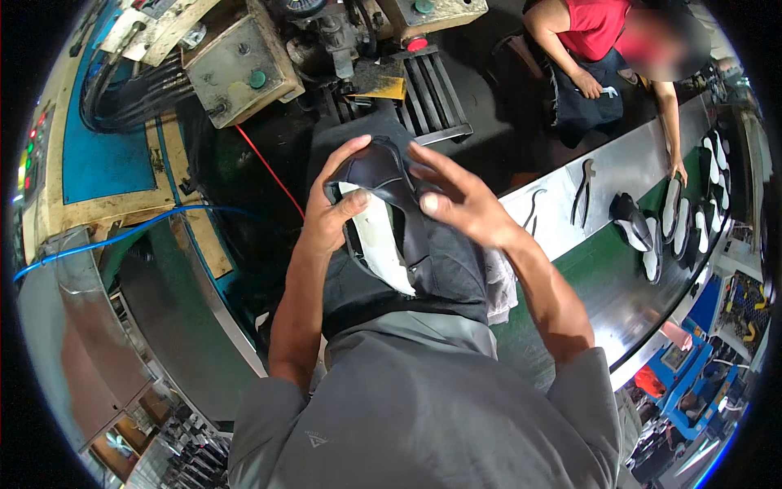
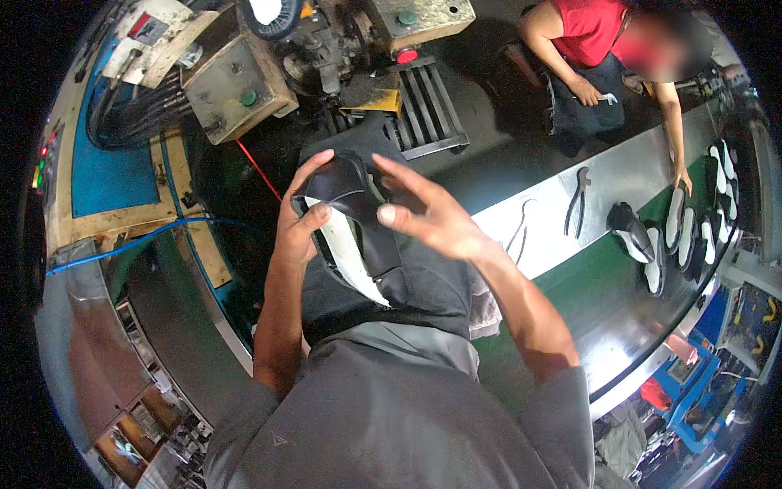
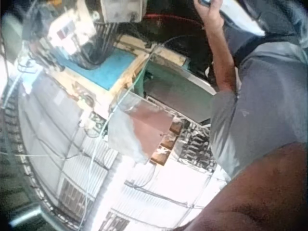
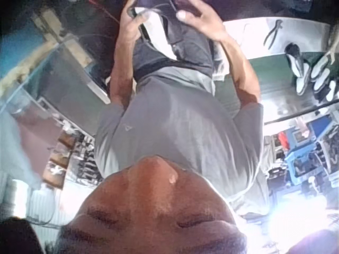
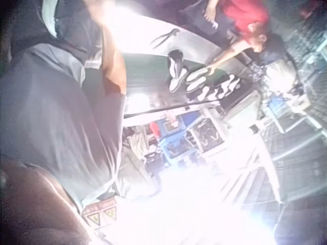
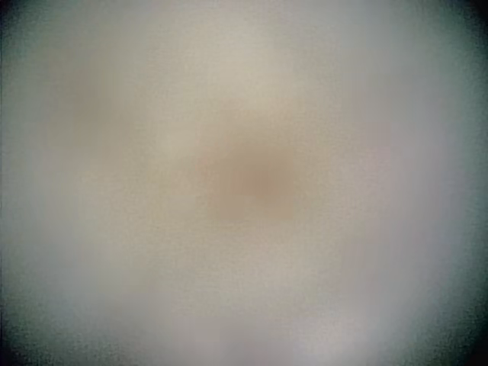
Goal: Using a lasting machine to shape shoes and placing them on a conveyor belt in a factory setting.
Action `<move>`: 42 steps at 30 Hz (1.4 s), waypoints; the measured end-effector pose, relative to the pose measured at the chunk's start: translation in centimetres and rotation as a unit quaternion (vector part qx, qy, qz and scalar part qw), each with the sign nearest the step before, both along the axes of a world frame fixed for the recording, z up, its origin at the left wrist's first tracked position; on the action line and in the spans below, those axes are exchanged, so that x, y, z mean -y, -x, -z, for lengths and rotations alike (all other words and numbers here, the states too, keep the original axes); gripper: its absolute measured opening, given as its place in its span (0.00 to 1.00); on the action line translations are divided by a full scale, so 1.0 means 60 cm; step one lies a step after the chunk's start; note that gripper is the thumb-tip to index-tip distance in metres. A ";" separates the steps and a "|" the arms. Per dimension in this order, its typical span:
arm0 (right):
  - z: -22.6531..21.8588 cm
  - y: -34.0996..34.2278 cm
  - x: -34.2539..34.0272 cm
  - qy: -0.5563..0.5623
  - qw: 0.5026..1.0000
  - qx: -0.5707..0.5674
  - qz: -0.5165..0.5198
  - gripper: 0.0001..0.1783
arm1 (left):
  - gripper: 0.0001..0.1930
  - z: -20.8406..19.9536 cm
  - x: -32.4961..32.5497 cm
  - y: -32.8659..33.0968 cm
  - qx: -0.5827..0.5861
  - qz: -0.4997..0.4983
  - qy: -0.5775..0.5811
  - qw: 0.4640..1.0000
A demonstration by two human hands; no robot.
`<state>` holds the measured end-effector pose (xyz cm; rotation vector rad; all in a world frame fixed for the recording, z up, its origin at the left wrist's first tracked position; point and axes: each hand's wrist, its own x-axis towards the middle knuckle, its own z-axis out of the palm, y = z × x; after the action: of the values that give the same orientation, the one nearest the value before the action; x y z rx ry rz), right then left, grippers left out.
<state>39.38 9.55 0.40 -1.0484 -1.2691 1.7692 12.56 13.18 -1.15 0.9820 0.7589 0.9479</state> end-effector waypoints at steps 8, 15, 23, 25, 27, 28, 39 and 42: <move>-0.011 0.035 -0.064 -0.085 0.995 0.020 -0.049 0.50 | 0.52 0.005 -0.008 -0.008 0.010 0.036 -0.023 0.999; 0.035 0.042 -0.059 -0.114 0.992 0.061 -0.009 0.47 | 0.56 0.022 -0.011 -0.009 -0.004 0.055 0.019 0.998; 0.083 0.016 -0.060 0.038 0.993 -0.110 0.022 0.45 | 0.45 0.072 -0.005 -0.011 0.305 0.110 0.157 0.933; 0.096 0.013 -0.055 0.065 0.990 -0.123 0.031 0.45 | 0.39 0.075 0.011 -0.032 0.133 0.032 0.131 0.982; 0.095 0.016 -0.055 0.065 0.991 -0.113 0.036 0.45 | 0.32 0.072 0.015 -0.046 0.086 0.018 0.103 0.991; 0.093 0.016 -0.053 0.056 0.993 -0.092 0.041 0.44 | 0.31 0.070 0.014 -0.051 0.064 0.014 0.098 0.993; 0.110 0.056 -0.002 0.045 0.986 0.062 0.145 0.57 | 0.33 0.073 0.028 -0.078 -0.121 -0.003 0.108 0.987; 0.079 0.041 0.070 0.022 0.977 0.177 0.121 0.61 | 0.39 0.074 0.085 -0.040 -0.147 0.046 0.071 0.986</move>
<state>36.90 5.35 -4.33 -1.5257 -1.2484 1.4750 14.94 8.09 -5.62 1.0333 1.0045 0.6653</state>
